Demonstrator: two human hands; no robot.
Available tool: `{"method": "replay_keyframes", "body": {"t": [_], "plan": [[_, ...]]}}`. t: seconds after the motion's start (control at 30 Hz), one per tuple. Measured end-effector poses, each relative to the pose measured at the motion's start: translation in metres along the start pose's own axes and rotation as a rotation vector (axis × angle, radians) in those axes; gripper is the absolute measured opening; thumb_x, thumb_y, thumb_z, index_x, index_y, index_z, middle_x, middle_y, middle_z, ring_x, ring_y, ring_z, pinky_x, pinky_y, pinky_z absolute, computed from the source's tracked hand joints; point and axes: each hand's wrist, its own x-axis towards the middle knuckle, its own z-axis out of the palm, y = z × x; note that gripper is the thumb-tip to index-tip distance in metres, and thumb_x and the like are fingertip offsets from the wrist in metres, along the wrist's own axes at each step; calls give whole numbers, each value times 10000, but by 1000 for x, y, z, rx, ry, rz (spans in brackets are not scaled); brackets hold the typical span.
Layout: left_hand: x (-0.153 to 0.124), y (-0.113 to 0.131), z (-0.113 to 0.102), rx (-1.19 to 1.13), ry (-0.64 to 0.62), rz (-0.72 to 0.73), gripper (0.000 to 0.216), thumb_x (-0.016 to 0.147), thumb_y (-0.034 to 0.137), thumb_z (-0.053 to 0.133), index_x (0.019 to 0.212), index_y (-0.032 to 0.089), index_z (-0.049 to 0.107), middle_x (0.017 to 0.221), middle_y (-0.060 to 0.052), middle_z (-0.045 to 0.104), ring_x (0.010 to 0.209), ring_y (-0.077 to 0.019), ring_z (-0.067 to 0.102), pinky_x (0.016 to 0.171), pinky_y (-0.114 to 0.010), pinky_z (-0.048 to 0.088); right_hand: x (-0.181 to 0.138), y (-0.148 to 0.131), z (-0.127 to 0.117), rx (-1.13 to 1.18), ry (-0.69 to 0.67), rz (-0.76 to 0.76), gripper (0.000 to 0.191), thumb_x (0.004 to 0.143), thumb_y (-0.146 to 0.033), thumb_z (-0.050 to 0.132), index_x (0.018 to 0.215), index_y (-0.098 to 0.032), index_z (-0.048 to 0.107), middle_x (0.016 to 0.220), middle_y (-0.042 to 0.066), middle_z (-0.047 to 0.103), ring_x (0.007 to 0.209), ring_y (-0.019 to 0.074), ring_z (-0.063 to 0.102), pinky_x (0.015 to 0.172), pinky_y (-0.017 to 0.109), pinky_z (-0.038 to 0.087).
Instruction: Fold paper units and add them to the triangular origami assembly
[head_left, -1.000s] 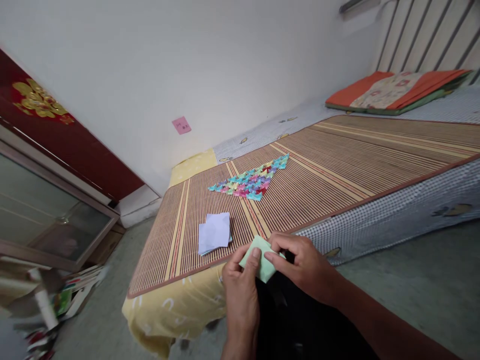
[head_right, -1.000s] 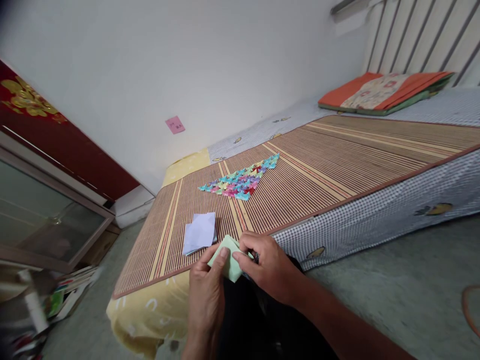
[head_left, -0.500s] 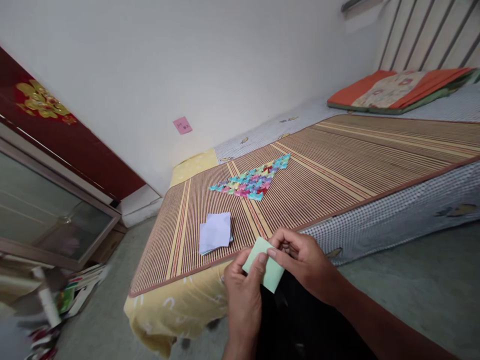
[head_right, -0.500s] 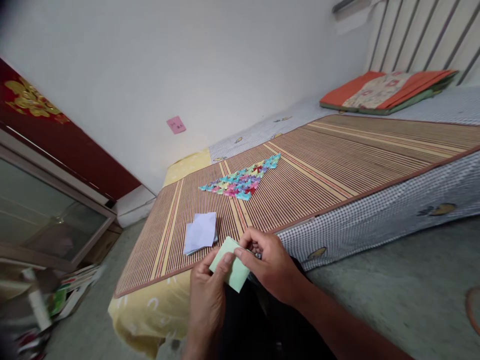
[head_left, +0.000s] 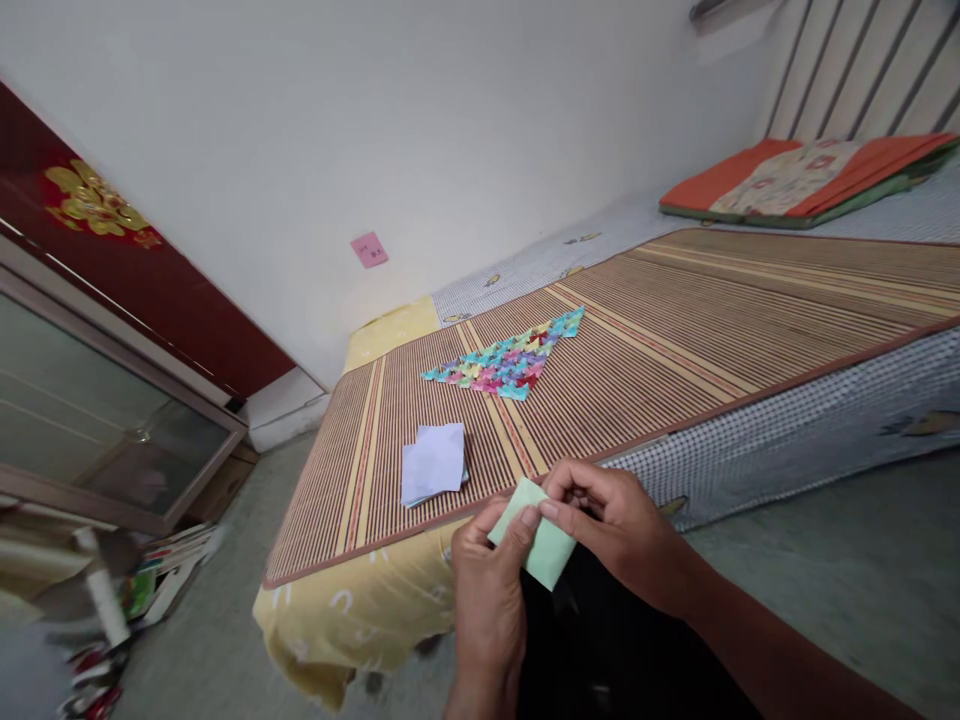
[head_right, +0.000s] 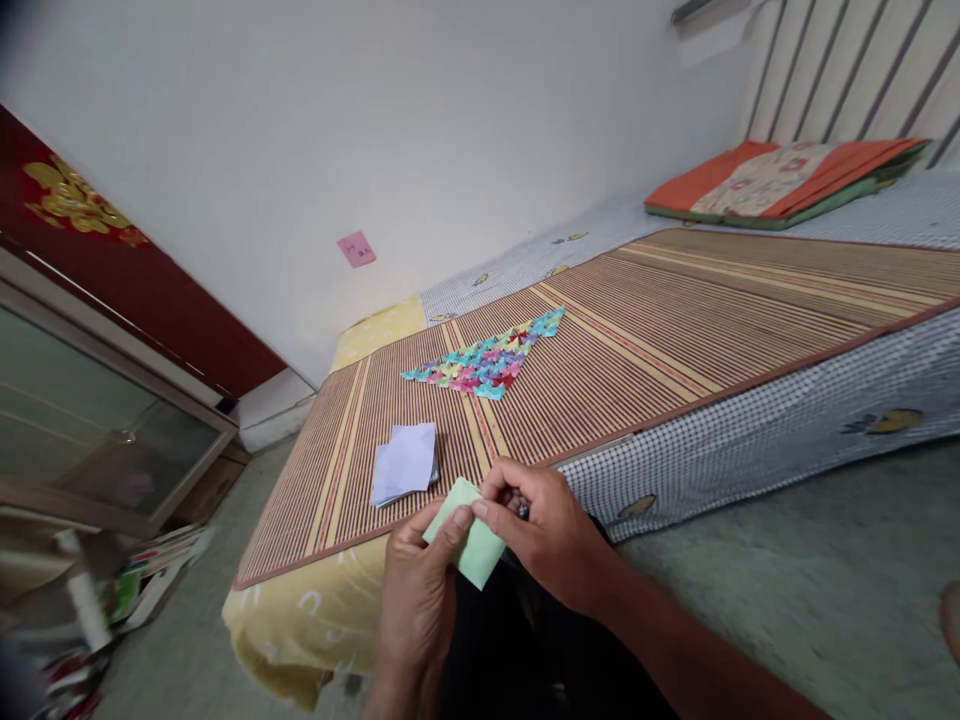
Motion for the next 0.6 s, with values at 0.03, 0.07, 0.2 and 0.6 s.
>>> {"method": "replay_keyframes", "body": {"t": [0.03,0.07,0.2,0.6], "plan": [[-1,1,0,11,0,8,223,791,287,814,962,146,808,865,-63,739,794,-192,672,722,-288,530,0,0,0,-8,-5,0,215,914,-318,598,742,-199,550,679,-25,516,616,132,465,558,255,393],[-1,2,0,21,-2,15,213,793,286,811,957,149,808,862,-59,734,796,-190,668,718,-284,529,0,0,0,-19,-6,0,212,915,-310,594,741,-200,545,677,-25,515,617,133,467,558,254,394],[-1,4,0,14,-6,16,178,793,284,811,913,152,801,872,-54,719,794,-177,656,717,-272,521,2,-1,0,-46,35,-5,133,895,-273,612,799,-204,550,706,-26,540,648,137,510,582,251,426],[-1,3,-1,170,-19,-4,232,775,339,808,724,129,723,678,1,600,632,-130,550,608,-244,461,3,-7,-4,-64,-2,-61,170,912,-254,585,763,-188,634,699,-22,561,628,129,508,564,248,411]]}}
